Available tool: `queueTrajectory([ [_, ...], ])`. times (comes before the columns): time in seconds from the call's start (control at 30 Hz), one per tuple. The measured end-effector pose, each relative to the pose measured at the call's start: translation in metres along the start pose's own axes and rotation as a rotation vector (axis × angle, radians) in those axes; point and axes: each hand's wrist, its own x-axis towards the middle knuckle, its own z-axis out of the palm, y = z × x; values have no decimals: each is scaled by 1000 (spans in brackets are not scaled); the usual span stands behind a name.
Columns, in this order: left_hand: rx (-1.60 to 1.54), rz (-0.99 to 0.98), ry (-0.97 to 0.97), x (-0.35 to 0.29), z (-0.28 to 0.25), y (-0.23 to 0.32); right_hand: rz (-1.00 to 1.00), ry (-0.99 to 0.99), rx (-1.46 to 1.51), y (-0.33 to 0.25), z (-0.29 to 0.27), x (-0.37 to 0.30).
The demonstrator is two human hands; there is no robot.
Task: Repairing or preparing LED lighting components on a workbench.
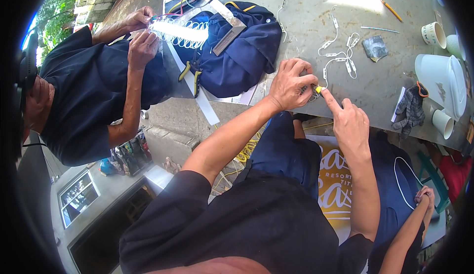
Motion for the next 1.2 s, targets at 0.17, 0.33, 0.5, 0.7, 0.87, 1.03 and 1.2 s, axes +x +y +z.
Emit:
queueTrajectory([
  [0.17,2,-4,4,1,1,1,6,1,6,0,0,0],
  [0.33,-11,-10,-2,0,0,1,11,-4,16,0,1,0],
  [0.5,-8,-8,-6,1,0,2,10,-4,9,1,0,0],
  [0.7,-8,-10,2,2,0,3,12,35,50,4,7,-1],
  [0.87,-7,-10,-3,2,-2,3,2,-7,29,3,0,-1],
  [1.03,-13,-14,-8,3,-2,4,6,-13,33,3,-2,0],
  [1.2,-14,-15,-11,2,-1,4,3,-17,29,3,-1,0],
])
